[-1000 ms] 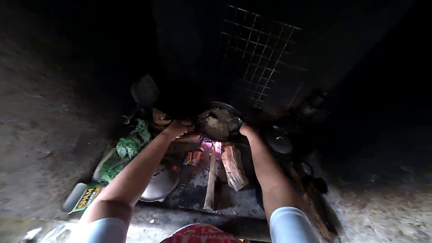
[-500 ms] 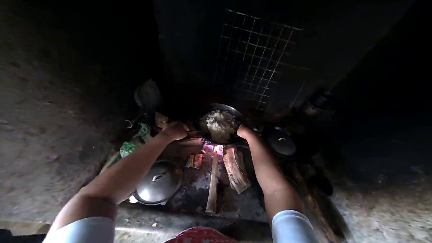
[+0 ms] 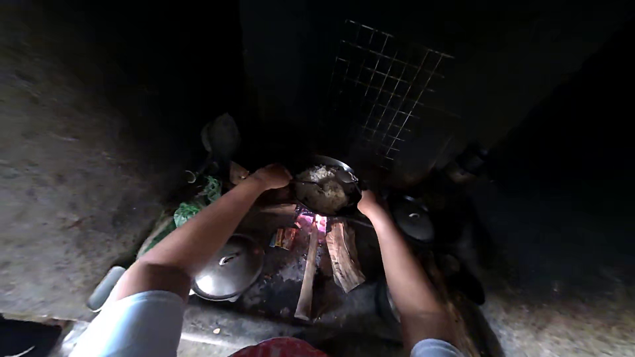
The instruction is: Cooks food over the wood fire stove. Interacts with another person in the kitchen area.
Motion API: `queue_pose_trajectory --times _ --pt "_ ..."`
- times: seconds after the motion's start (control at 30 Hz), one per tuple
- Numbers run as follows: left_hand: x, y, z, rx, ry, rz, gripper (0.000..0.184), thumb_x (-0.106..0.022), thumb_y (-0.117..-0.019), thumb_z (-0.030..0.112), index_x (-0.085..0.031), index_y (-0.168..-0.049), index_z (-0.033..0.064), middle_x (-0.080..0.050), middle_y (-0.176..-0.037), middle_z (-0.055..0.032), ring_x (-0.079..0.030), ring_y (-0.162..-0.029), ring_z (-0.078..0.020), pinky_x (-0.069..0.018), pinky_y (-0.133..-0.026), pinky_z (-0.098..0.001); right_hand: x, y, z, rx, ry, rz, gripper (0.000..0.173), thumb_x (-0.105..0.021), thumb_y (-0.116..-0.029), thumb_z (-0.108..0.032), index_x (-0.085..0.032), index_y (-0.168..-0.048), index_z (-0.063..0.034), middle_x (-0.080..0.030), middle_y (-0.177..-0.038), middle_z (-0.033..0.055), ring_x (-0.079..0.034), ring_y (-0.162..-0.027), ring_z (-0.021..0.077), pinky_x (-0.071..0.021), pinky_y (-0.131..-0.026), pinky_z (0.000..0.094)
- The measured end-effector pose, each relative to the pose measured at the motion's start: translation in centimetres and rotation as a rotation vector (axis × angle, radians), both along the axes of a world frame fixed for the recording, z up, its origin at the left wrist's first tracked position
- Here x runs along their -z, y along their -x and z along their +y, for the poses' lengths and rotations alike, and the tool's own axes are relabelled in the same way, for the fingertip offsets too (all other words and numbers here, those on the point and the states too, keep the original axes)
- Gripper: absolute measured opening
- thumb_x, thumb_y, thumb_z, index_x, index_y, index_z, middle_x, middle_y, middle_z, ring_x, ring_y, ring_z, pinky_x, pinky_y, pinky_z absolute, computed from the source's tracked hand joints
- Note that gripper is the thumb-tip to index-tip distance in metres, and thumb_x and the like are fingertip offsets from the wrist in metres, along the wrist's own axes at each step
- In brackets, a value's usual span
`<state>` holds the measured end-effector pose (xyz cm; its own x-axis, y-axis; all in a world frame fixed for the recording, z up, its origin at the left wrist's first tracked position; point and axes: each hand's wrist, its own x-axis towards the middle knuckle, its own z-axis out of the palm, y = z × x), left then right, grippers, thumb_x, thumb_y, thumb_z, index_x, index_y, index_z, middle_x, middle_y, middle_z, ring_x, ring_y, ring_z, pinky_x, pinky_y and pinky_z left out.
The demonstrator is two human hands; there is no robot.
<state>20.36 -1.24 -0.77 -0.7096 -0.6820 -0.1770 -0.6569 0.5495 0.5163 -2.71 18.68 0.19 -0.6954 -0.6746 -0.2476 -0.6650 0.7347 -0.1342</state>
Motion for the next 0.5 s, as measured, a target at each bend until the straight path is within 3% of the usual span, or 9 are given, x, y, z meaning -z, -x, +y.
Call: queue_pose_trajectory --times 0.13,0.23,0.33,0.4,0.5 --pt "-0.2 0.1 -0.7 -0.109 0.008 0.114 0.027 -0.059 -0.1026 0.022 -0.074 -0.124 0.0140 -0.072 -0.122 -0.0165 -0.066 -0.117 -0.0366 -0.0492 -0.099 -0.0662 0.3 -3.3 -0.8 -0.056 -0.081 -0.059 0.041 -0.059 -0.1000 -0.017 -0.061 -0.134 0.0050 -0.061 -0.139 0.0259 -0.057 -0.131 0.0409 -0.0456 -0.107 0.0623" --pt "4.3 2.9 -0.3 -0.207 -0.063 0.162 0.027 -0.060 -0.1005 0.026 -0.074 -0.120 0.0122 -0.072 -0.118 -0.0180 -0.067 -0.113 -0.0390 -0.0504 -0.094 -0.0683 4.1 -3.8 -1.6 -0.084 -0.086 -0.037 0.042 -0.063 -0.0968 -0.017 -0.062 -0.133 0.0030 -0.061 -0.140 0.0232 -0.057 -0.132 0.0380 -0.0464 -0.107 0.0598" --pt "8.5 5.1 0.4 -0.208 -0.086 0.149 0.028 -0.061 -0.0998 0.030 -0.074 -0.110 0.0071 -0.072 -0.111 -0.0208 -0.068 -0.107 -0.0420 -0.0507 -0.090 -0.0703 4.2 -3.6 -1.0 -0.151 -0.113 -0.057 0.042 -0.063 -0.0970 -0.014 -0.060 -0.134 0.0061 -0.058 -0.142 0.0251 -0.055 -0.134 0.0386 -0.0449 -0.110 0.0587" --pt "7.2 5.1 1.0 -0.148 -0.054 0.059 0.028 -0.062 -0.0987 0.026 -0.073 -0.117 0.0081 -0.071 -0.118 -0.0204 -0.066 -0.113 -0.0420 -0.0496 -0.093 -0.0706 2.9 -2.1 -0.5 -0.174 -0.148 -0.059 0.040 -0.063 -0.0975 -0.012 -0.060 -0.132 0.0079 -0.058 -0.141 0.0265 -0.055 -0.134 0.0400 -0.0448 -0.109 0.0594" --pt "2.4 3.7 1.6 -0.068 0.044 -0.108 0.027 -0.062 -0.0985 0.026 -0.073 -0.117 0.0097 -0.070 -0.120 -0.0196 -0.064 -0.116 -0.0414 -0.0489 -0.093 -0.0713 1.2 1.0 0.9 -0.173 -0.108 -0.019 0.037 -0.062 -0.0955 -0.012 -0.064 -0.129 0.0033 -0.063 -0.134 0.0265 -0.060 -0.127 0.0426 -0.0468 -0.103 0.0659"
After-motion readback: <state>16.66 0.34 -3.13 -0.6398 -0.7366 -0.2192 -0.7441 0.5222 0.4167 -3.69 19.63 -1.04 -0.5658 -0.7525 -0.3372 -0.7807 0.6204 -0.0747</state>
